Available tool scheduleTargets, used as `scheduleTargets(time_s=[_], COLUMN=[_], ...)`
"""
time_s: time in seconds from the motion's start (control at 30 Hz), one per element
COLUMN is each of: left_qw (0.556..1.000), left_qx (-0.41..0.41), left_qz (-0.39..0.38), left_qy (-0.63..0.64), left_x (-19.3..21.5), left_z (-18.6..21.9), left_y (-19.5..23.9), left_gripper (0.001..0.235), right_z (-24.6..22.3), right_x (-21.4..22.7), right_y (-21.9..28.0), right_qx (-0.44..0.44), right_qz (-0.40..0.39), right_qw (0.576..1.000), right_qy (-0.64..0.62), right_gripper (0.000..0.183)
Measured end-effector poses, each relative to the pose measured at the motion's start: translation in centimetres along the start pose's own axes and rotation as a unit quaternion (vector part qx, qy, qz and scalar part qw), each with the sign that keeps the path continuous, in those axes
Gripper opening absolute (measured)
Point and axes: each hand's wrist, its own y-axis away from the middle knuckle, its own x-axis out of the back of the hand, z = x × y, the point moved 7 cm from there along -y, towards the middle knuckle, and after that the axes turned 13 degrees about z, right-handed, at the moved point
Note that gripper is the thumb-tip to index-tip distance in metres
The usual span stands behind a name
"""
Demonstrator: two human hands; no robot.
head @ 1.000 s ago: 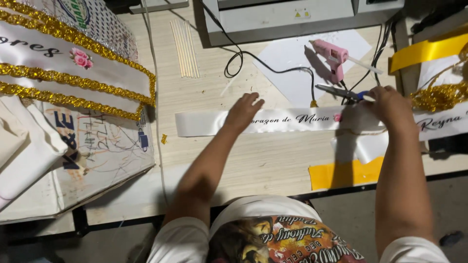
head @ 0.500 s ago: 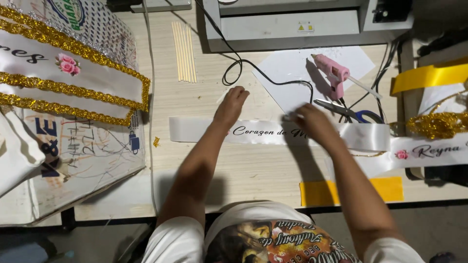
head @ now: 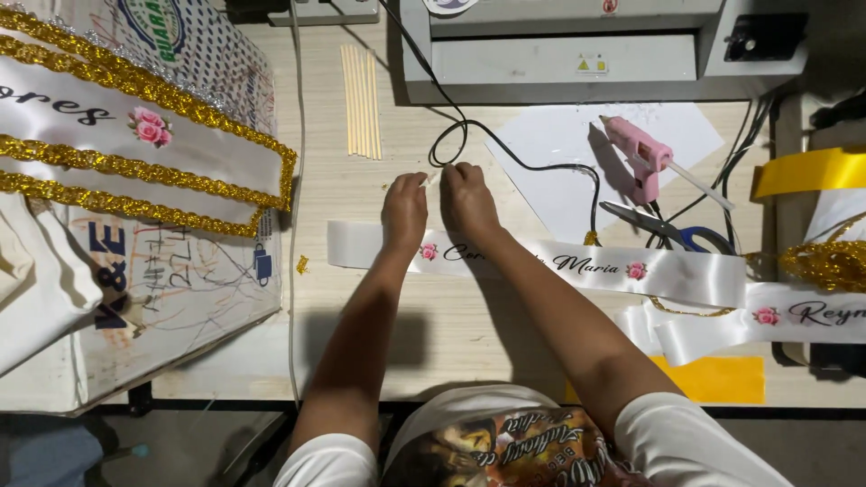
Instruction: The person decorates white sashes with gold glitter trim. They use a hot glue gun to apply adhesive to the sashes and then press the trim onto the glued areas. The person handles multiple sashes, including ones with text like 'Reyna de las Flores' and 'Corazon de Maria'.
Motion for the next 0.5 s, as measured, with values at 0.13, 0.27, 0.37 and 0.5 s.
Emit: scheduleTargets(time_s=[0.13,0.27,0.37,0.5], left_qw=[0.995,0.976,0.972,0.989], left_qx=[0.099,0.21,0.226,0.134], left_qz=[-0.029,-0.057,-0.068,-0.018], left_qy=[-0.009,-0.013,-0.021,-0.063], left_x=[-0.8,-0.2,1.3,3.3], left_z=[-2.1,-4.3,-6.5,-8.7], left_y=[0.1,-0.2,0.1,0.3], left_gripper=[0.02,0.025,0.03,0.033], right_z=[-1.6,-1.2,-3.1,-5.1], right_x=[-2.0,-7.6,-10.3,-10.8], right_y=[0.1,1.4,1.2,-0.9], right_qx=[-0.006,-0.011,-0.025,-0.161], right_qz=[-0.045,-0.058,-0.074,-0.147], right_qw=[0.999,0.997,0.994,0.953], right_qy=[-0.022,-0.045,-0.074,-0.209], right_gripper=[0.023,0.026,0.017,0.021])
